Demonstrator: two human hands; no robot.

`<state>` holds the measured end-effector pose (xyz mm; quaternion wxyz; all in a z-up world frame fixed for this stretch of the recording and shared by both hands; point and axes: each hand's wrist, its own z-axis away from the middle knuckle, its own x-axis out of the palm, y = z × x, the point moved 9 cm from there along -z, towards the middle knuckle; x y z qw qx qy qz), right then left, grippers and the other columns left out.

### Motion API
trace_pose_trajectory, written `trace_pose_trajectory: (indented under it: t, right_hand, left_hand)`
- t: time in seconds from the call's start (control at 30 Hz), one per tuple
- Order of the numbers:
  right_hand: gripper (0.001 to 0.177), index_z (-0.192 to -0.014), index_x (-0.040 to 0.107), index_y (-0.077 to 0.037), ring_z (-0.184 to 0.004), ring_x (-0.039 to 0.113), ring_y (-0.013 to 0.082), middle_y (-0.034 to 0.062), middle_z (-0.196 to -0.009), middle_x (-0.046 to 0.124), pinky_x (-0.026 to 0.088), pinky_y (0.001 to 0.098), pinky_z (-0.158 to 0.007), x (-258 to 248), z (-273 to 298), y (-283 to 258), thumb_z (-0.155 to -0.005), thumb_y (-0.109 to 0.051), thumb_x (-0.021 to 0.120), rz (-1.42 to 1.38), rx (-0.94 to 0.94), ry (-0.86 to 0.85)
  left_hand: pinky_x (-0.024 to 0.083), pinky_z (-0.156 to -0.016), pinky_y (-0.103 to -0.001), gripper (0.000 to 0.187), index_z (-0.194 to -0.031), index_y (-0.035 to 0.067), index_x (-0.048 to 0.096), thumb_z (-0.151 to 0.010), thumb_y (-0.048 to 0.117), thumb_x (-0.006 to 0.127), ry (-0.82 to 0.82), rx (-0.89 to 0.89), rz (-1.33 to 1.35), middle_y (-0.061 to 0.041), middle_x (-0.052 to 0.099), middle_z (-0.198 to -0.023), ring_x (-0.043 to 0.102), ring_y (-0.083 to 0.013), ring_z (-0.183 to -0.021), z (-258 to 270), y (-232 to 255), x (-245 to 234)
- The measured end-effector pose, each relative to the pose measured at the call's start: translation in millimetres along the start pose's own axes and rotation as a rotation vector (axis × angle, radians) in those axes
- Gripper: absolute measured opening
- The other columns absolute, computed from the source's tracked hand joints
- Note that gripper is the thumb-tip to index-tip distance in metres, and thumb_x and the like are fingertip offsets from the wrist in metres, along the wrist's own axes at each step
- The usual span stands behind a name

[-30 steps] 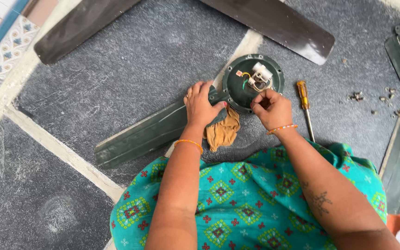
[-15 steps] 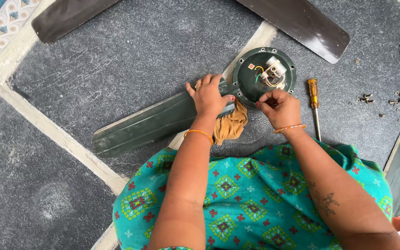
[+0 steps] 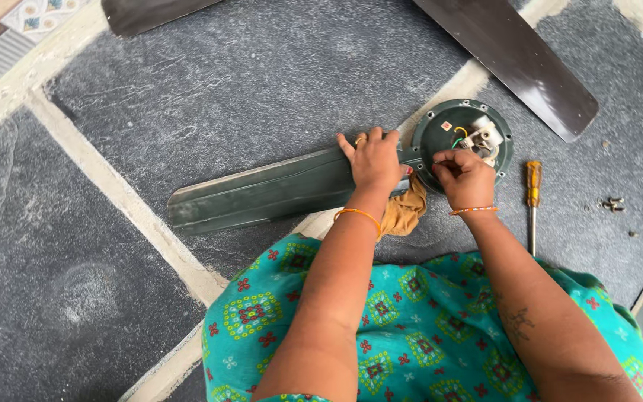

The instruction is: The person sits on the floor and works on the internal wiring of a ceiling fan motor housing using a screwdriver. They then wipe the motor housing and a fan blade with a cloth before positioning the blade against the motor.

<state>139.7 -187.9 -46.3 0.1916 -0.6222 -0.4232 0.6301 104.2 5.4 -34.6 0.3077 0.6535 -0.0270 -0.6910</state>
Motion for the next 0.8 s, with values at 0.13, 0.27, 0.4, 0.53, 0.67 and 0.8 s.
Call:
trace_pose_trajectory:
  t: [0.13,0.27,0.4,0.53,0.67,0.8]
  right_hand:
    - [0.019,-0.105,0.076,-0.006,-0.085,0.075,0.0113,0.0059,-0.096,0.078,0.059,0.0253,-0.076,4.5,-4.0,-1.4,-0.087,0.000,0.079,-0.077,0.005,-0.040]
    - [0.019,-0.102,0.077,-0.008,-0.076,0.073,0.0128,0.0059,-0.094,0.077,0.058,0.0274,-0.070,14.5,-2.0,-9.0,-0.085,-0.002,0.081,0.025,-0.042,-0.074]
    - [0.016,-0.097,0.075,-0.007,-0.075,0.073,0.0142,0.0049,-0.094,0.077,0.059,0.0285,-0.071,14.5,-1.2,-16.5,-0.084,-0.002,0.082,0.084,-0.117,-0.039]
    - [0.016,-0.095,0.076,-0.009,-0.072,0.069,0.0180,0.0055,-0.088,0.075,0.057,0.0308,-0.068,13.5,0.0,-26.0,-0.082,-0.004,0.085,0.171,-0.213,-0.006]
    - [0.016,-0.095,0.077,-0.011,-0.071,0.067,0.0181,0.0048,-0.084,0.073,0.056,0.0321,-0.068,13.2,0.8,-28.5,-0.082,-0.006,0.085,0.212,-0.238,0.005]
    - [0.014,-0.092,0.076,-0.011,-0.074,0.066,0.0195,-0.0001,-0.090,0.077,0.056,0.0335,-0.069,12.3,3.6,-36.1,-0.082,-0.006,0.084,0.264,-0.331,0.017]
  left_hand:
    - [0.001,-0.122,-0.068,0.059,-0.119,0.026,0.069,-0.065,0.036,0.093,-0.040,-0.020,-0.011,-0.002,0.062,-0.127,0.052,-0.0303,-0.132,-4.1,-1.7,7.0]
    - [0.001,-0.122,-0.069,0.057,-0.120,0.026,0.069,-0.068,0.032,0.091,-0.029,-0.022,-0.015,-0.002,0.062,-0.126,0.052,-0.0314,-0.132,-3.6,-3.4,5.1]
    - [0.001,-0.121,-0.069,0.056,-0.121,0.026,0.068,-0.070,0.033,0.091,-0.042,-0.028,-0.026,-0.003,0.062,-0.127,0.051,-0.0314,-0.132,-3.7,-2.0,5.3]
    - [0.000,-0.122,-0.068,0.055,-0.120,0.027,0.068,-0.071,0.033,0.090,-0.070,-0.040,-0.021,-0.002,0.062,-0.126,0.050,-0.0309,-0.133,-3.8,-2.2,4.8]
    - [0.000,-0.123,-0.068,0.054,-0.121,0.027,0.068,-0.071,0.031,0.090,-0.063,-0.038,-0.025,-0.001,0.062,-0.125,0.051,-0.0300,-0.132,-3.1,-1.5,2.0]
    - [0.000,-0.123,-0.066,0.055,-0.122,0.025,0.068,-0.072,0.032,0.089,-0.083,-0.036,-0.029,-0.002,0.061,-0.126,0.051,-0.0298,-0.132,-3.4,-0.9,3.9]
